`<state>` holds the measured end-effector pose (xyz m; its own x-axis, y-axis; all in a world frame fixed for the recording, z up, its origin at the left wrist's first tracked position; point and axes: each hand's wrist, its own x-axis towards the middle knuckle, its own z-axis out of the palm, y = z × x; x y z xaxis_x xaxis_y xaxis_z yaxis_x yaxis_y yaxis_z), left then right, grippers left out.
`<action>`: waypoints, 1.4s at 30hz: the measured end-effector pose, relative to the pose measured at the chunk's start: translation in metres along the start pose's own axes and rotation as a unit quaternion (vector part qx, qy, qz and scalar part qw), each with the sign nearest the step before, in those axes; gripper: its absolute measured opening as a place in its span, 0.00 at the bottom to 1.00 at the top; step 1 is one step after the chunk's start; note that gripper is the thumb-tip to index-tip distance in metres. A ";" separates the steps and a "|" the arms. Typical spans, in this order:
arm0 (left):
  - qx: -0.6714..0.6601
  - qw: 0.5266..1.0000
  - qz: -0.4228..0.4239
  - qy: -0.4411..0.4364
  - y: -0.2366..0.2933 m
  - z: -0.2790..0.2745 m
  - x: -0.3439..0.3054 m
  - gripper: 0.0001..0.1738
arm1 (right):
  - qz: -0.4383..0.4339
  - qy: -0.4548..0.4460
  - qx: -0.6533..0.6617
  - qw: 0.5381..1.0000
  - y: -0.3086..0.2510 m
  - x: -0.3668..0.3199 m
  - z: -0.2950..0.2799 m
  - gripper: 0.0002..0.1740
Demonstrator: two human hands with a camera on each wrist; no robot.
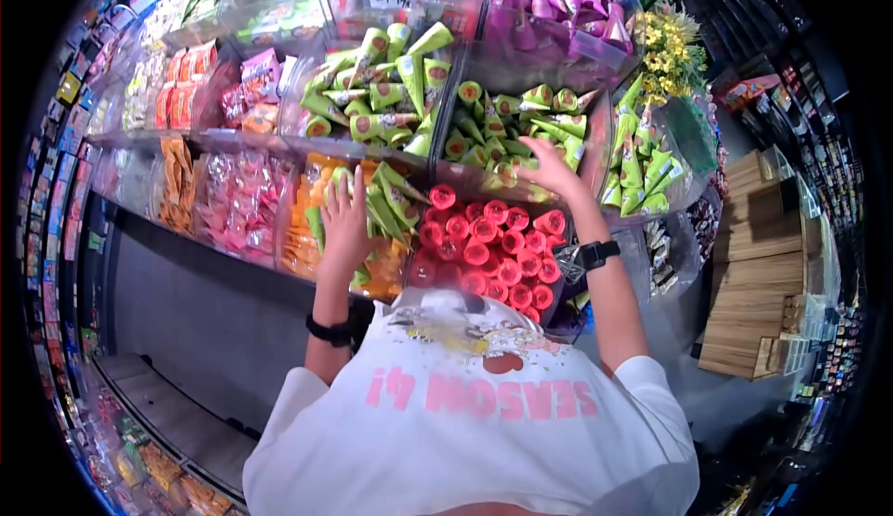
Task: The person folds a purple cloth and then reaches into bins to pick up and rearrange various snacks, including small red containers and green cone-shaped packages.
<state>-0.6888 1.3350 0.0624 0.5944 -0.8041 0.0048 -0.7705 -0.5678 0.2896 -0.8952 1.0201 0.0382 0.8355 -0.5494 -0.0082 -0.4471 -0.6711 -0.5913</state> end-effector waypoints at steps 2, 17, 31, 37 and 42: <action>-0.005 1.000 0.022 0.012 0.000 -0.009 0.002 0.68 | 0.010 -0.127 0.001 0.992 0.005 0.022 0.003 0.58; -0.180 0.963 0.196 0.048 0.026 -0.029 0.023 0.34 | 0.211 -0.381 -0.109 0.894 -0.043 0.073 0.016 0.58; -0.238 0.877 0.417 -0.031 0.133 -0.086 0.064 0.15 | 0.211 -0.350 0.029 0.912 -0.047 0.049 -0.015 0.44; 0.060 0.920 0.332 -0.200 0.165 0.031 0.177 0.11 | 0.140 -0.305 -0.049 0.941 -0.012 0.052 0.013 0.45; 0.003 0.900 0.241 -0.364 0.145 0.077 0.182 0.17 | 0.124 -0.326 0.045 0.936 0.001 0.043 -0.005 0.55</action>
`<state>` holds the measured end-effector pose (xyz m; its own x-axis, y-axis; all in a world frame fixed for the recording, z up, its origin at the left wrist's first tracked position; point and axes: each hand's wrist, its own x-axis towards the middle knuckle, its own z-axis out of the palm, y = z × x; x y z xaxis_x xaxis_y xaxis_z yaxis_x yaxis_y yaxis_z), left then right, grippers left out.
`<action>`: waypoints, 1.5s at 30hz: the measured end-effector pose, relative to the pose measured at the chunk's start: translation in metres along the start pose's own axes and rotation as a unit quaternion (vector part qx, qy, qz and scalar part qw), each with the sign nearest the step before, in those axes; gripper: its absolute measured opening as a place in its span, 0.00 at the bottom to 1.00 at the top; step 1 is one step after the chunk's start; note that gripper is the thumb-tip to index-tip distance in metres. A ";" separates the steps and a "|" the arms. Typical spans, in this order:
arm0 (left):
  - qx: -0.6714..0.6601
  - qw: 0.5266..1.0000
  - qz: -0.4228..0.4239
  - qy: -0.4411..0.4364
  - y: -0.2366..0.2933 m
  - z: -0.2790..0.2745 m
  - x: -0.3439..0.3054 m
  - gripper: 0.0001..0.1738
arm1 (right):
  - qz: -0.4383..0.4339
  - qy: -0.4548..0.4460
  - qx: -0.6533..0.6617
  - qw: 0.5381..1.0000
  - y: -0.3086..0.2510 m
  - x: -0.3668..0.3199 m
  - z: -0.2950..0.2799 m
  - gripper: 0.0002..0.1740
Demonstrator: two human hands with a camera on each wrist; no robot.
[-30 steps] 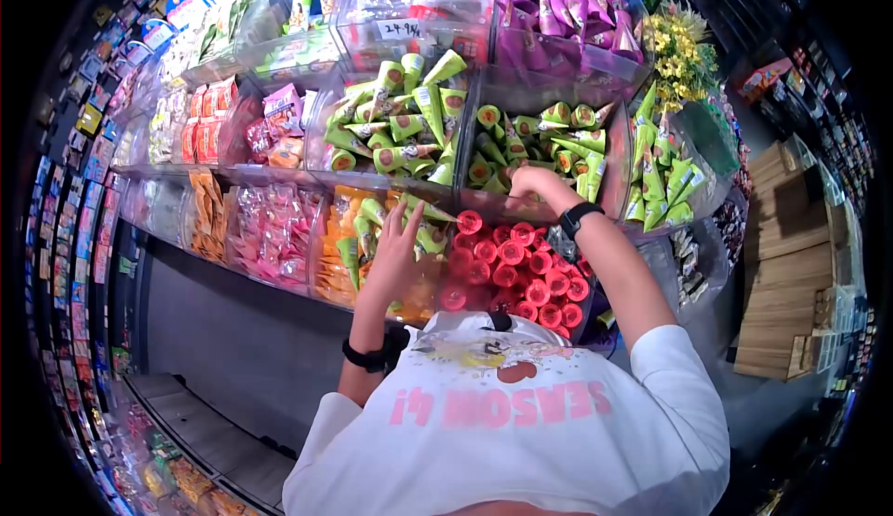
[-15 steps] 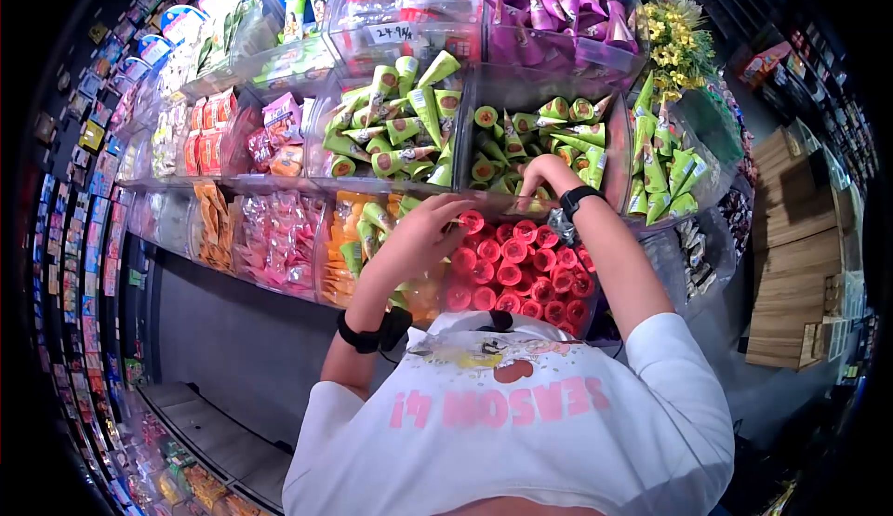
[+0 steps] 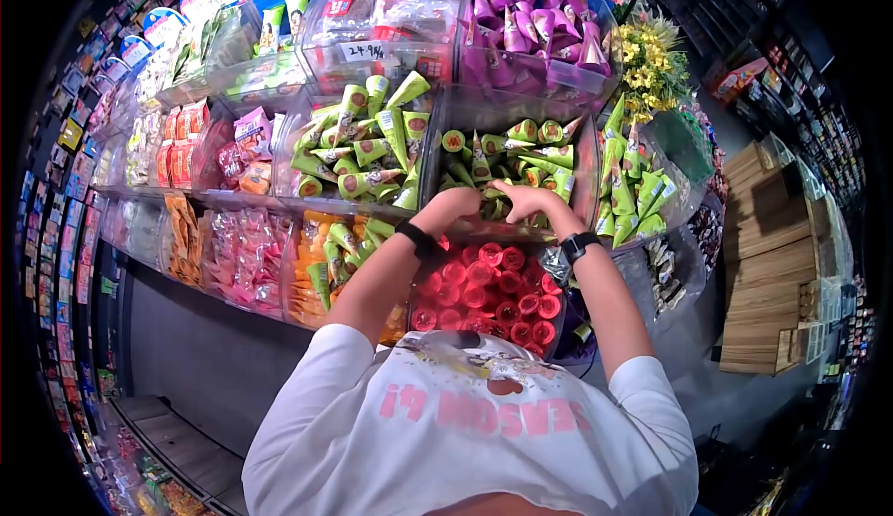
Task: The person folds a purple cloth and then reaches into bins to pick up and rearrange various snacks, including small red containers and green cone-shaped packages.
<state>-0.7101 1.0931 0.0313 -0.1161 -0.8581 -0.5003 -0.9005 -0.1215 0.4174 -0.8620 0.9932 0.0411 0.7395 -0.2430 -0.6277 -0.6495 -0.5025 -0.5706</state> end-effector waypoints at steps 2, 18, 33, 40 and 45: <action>-0.074 0.996 0.044 0.029 -0.020 0.016 0.002 0.22 | -0.015 0.008 -0.005 1.000 0.007 -0.002 0.001 0.54; -0.141 0.990 -0.012 0.015 -0.019 0.011 0.013 0.18 | -0.141 0.118 0.071 0.980 0.015 -0.040 -0.013 0.49; -0.170 0.961 -0.062 -0.208 -0.048 0.040 0.059 0.15 | -0.088 0.329 0.348 0.873 0.000 -0.062 0.011 0.43; -0.252 0.941 0.125 0.187 0.010 -0.017 -0.038 0.32 | -0.233 0.389 0.502 0.736 -0.007 -0.048 0.027 0.38; -0.322 0.837 0.131 0.422 0.009 -0.065 -0.136 0.31 | -0.420 0.396 0.350 0.738 -0.110 -0.055 -0.019 0.40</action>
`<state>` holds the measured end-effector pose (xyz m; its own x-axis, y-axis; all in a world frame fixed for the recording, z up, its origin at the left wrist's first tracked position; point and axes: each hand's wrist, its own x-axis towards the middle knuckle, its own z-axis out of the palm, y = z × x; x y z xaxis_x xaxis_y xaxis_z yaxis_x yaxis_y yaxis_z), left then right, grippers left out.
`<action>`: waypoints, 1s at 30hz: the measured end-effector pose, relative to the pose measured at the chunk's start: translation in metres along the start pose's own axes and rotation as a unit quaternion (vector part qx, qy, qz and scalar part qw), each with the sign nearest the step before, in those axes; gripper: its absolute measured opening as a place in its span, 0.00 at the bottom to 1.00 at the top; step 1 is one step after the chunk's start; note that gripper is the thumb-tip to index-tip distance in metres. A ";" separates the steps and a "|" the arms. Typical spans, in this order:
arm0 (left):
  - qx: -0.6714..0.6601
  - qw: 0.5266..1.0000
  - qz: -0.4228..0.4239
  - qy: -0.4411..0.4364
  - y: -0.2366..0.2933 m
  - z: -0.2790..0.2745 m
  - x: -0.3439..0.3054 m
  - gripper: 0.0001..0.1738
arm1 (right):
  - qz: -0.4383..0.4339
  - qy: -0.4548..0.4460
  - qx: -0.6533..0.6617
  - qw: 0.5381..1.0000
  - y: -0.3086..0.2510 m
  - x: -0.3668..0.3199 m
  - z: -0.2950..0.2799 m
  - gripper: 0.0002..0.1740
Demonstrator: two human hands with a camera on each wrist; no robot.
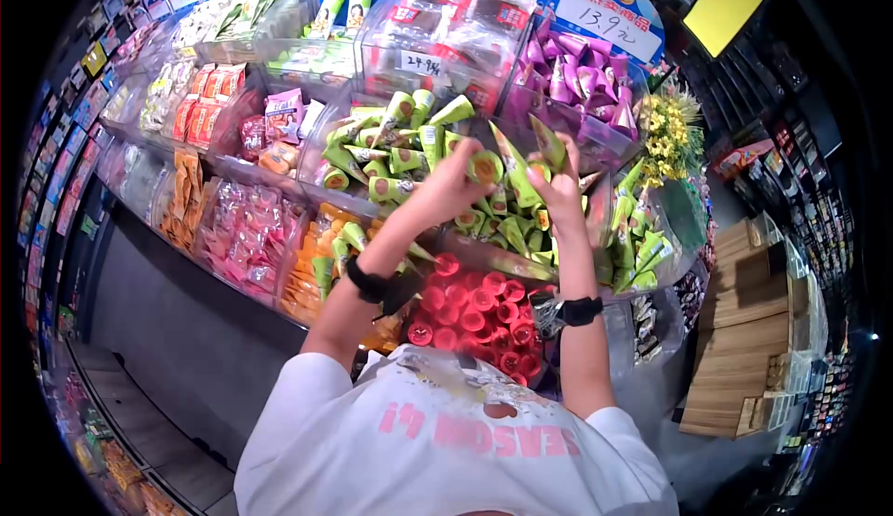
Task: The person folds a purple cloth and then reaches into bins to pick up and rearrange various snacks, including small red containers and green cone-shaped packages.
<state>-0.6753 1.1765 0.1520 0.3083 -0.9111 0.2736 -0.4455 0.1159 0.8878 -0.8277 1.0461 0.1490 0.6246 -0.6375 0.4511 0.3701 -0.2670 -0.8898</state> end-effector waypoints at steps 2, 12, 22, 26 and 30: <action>0.023 0.988 0.095 0.124 0.000 -0.032 -0.003 0.29 | -0.026 -0.018 0.003 0.999 -0.004 0.025 0.037 0.40; 0.376 0.909 0.049 0.171 -0.159 -0.127 0.049 0.42 | -0.086 -0.022 -0.250 0.964 0.126 0.111 0.137 0.46; 0.172 0.948 -0.010 0.266 -0.136 -0.103 0.021 0.32 | -0.077 -0.070 -0.326 0.940 0.080 0.076 0.102 0.22; 0.330 0.896 0.053 0.292 -0.099 -0.079 -0.007 0.36 | -0.067 -0.030 -0.403 0.912 0.086 0.028 0.017 0.19; 0.207 0.953 0.123 0.183 -0.024 -0.021 -0.022 0.35 | 0.116 0.016 -0.568 0.815 0.105 -0.023 -0.084 0.33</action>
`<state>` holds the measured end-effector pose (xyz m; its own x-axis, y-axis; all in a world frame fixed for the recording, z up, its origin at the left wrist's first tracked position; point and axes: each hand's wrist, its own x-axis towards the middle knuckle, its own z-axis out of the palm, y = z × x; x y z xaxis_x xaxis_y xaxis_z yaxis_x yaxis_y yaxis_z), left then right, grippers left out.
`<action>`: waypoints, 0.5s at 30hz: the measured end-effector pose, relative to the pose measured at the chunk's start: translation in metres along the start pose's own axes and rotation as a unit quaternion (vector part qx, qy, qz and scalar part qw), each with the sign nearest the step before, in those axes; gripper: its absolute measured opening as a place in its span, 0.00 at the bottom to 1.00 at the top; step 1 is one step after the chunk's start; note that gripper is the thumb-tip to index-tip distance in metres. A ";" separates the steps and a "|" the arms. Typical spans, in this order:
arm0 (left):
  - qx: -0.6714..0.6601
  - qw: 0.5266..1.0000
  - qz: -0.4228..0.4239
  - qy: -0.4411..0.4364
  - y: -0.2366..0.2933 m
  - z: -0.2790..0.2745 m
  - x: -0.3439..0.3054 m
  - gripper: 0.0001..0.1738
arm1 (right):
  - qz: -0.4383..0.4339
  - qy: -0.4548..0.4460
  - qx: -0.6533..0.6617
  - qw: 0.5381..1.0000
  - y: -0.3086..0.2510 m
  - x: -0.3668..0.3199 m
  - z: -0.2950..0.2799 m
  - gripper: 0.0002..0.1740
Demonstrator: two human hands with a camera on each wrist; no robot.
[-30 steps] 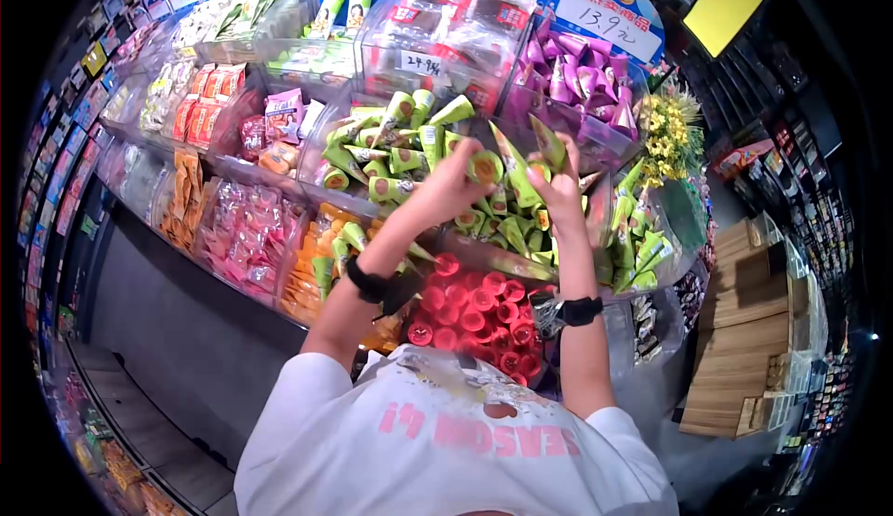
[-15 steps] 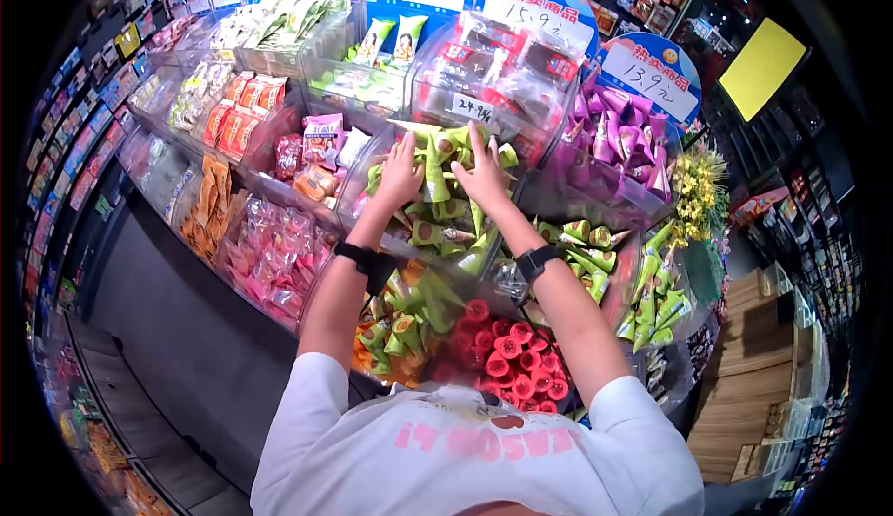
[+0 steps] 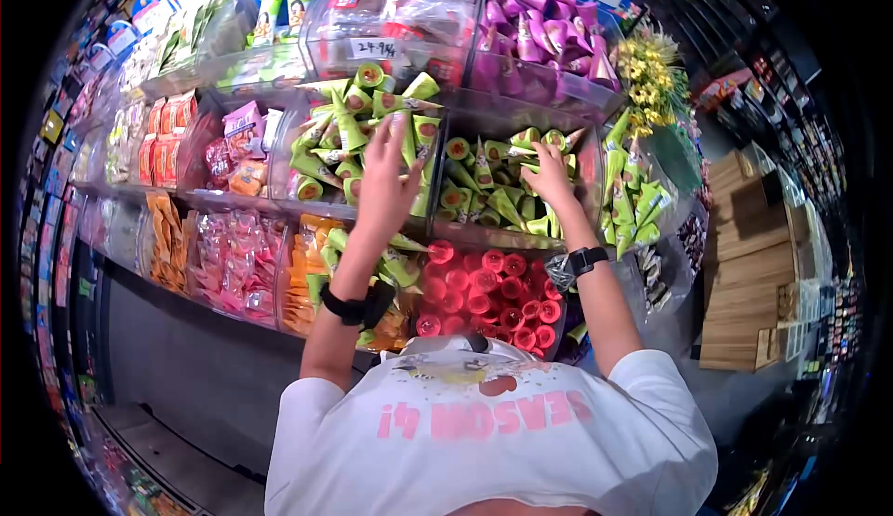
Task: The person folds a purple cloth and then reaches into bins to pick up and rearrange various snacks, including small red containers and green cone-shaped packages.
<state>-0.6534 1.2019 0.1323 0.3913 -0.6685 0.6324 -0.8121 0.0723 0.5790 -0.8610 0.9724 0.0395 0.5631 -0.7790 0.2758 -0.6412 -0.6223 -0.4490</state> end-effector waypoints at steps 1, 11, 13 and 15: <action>-0.016 0.999 0.015 -0.037 0.013 0.013 -0.002 0.34 | 0.024 -0.015 -0.062 0.998 0.008 -0.010 -0.007 0.37; 0.017 0.854 0.010 -0.519 0.044 0.135 0.054 0.48 | 0.187 0.047 -0.071 0.979 0.055 0.000 0.022 0.27; 0.059 0.834 -0.008 -0.549 0.016 0.176 0.062 0.54 | 0.224 0.056 -0.044 0.972 0.047 0.007 0.018 0.32; 0.068 0.798 -0.116 -0.587 0.020 0.183 0.075 0.61 | 0.270 0.060 -0.022 0.961 0.027 0.016 0.003 0.39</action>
<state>-0.7195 1.0178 0.0971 -0.0733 -0.8907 -0.4485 -0.8476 -0.1813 0.4987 -0.8679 0.9431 0.0291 0.0797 -0.9907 0.1101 -0.8462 -0.1256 -0.5179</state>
